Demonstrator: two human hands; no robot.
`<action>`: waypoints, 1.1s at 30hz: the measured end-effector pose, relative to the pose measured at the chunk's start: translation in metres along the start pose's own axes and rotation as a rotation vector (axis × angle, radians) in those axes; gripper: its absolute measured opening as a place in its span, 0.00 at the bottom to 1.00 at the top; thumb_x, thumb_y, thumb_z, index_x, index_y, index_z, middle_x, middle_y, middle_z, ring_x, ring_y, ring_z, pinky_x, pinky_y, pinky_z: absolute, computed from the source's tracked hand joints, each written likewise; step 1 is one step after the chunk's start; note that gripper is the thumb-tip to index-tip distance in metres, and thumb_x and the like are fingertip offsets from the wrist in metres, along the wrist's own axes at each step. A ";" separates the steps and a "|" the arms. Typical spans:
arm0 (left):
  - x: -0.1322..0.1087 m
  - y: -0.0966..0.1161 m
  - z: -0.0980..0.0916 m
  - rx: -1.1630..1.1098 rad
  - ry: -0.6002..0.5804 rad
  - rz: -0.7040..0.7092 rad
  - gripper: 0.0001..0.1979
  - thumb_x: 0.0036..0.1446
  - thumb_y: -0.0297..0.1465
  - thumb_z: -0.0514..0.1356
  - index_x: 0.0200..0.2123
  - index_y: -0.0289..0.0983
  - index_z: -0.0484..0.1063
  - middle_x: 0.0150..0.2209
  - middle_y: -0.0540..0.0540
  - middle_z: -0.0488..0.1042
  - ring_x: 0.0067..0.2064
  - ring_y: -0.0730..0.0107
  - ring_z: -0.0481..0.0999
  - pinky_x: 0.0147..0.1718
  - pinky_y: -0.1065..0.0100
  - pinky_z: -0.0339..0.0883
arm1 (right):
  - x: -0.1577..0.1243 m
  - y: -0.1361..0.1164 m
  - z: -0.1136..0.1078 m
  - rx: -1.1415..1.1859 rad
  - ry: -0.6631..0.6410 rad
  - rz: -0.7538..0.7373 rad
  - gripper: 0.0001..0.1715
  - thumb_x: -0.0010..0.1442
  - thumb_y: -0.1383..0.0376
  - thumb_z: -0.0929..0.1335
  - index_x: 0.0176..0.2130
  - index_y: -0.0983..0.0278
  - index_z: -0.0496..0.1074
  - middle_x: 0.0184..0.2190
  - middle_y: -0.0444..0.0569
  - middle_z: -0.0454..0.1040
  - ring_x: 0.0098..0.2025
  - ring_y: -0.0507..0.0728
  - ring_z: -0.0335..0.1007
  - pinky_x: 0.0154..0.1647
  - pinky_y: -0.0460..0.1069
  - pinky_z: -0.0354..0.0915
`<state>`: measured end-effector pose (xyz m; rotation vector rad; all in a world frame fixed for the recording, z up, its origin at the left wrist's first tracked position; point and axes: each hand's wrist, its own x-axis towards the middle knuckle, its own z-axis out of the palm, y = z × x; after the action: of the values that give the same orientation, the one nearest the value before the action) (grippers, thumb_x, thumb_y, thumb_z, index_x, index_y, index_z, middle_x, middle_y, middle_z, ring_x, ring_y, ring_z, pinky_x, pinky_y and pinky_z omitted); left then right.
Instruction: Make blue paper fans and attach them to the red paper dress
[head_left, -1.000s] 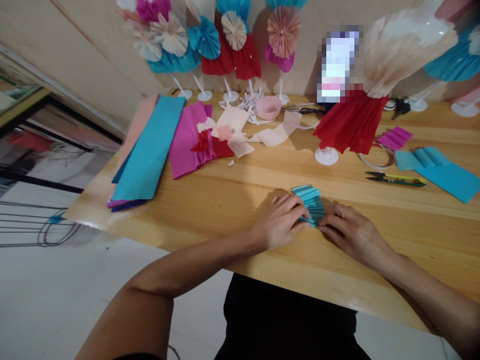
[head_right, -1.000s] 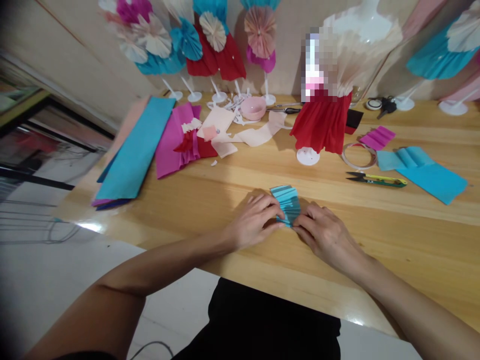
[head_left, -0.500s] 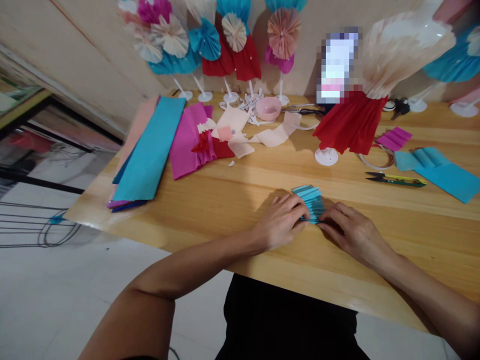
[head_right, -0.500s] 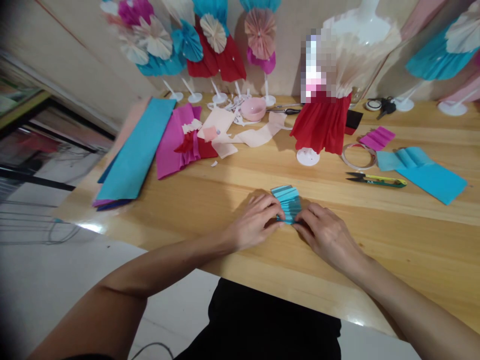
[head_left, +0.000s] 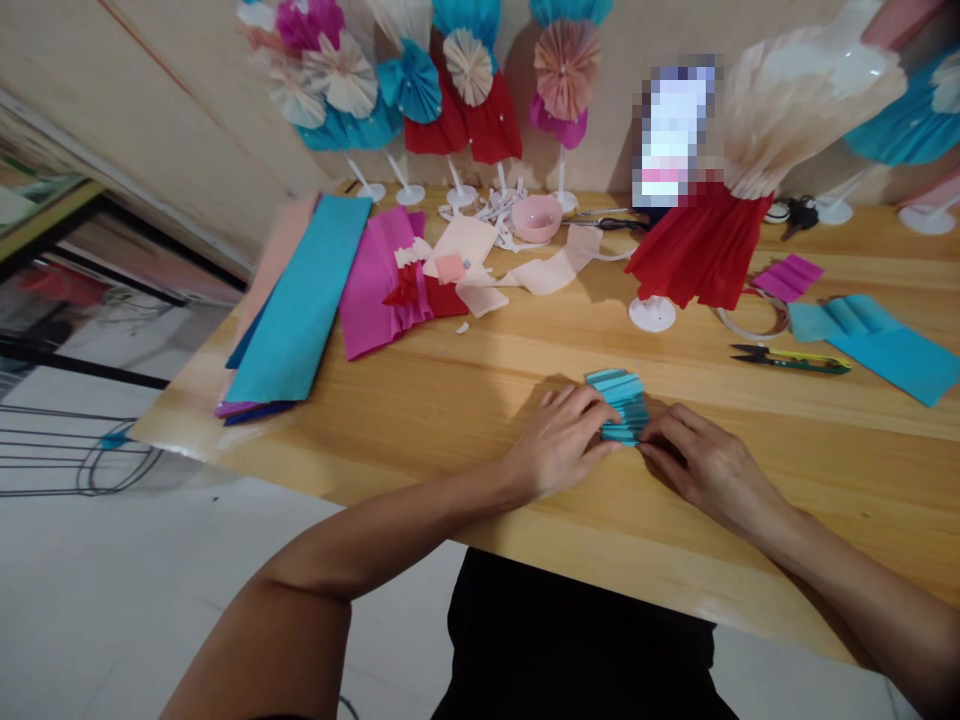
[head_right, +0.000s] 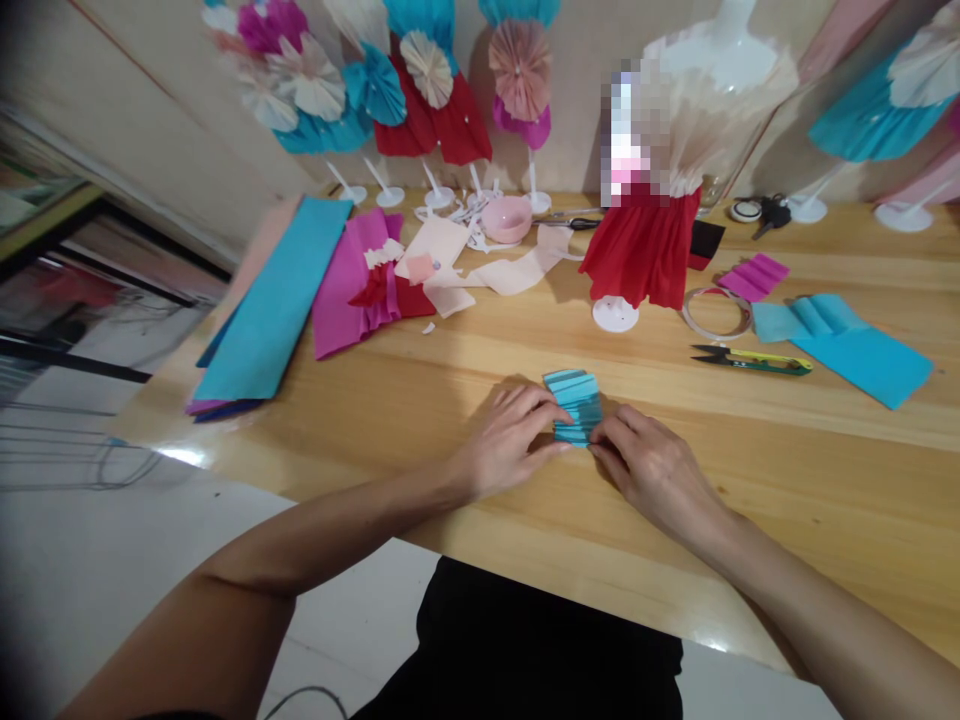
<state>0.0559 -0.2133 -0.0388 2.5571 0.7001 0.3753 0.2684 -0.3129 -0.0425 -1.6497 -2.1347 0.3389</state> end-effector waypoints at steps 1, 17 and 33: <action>0.000 0.000 0.000 0.001 0.004 0.001 0.14 0.63 0.40 0.58 0.50 0.42 0.69 0.50 0.45 0.70 0.53 0.60 0.69 0.52 0.55 0.61 | 0.000 0.000 0.000 0.002 0.001 0.002 0.06 0.67 0.64 0.63 0.41 0.61 0.70 0.37 0.50 0.71 0.36 0.56 0.70 0.37 0.52 0.67; 0.002 0.002 -0.001 0.012 -0.007 -0.004 0.07 0.65 0.34 0.56 0.44 0.41 0.71 0.47 0.47 0.70 0.51 0.62 0.68 0.50 0.57 0.60 | -0.001 0.002 0.004 -0.037 0.028 0.062 0.14 0.66 0.59 0.66 0.49 0.61 0.67 0.39 0.50 0.72 0.36 0.56 0.72 0.32 0.49 0.66; 0.002 0.003 -0.002 0.001 -0.021 0.017 0.06 0.65 0.32 0.54 0.43 0.40 0.70 0.47 0.46 0.71 0.51 0.61 0.69 0.48 0.58 0.62 | 0.001 0.004 0.002 -0.065 0.030 0.063 0.08 0.67 0.61 0.64 0.43 0.60 0.70 0.38 0.49 0.70 0.35 0.55 0.71 0.35 0.49 0.68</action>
<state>0.0583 -0.2137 -0.0348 2.5654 0.6718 0.3532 0.2711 -0.3101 -0.0460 -1.7503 -2.0957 0.2639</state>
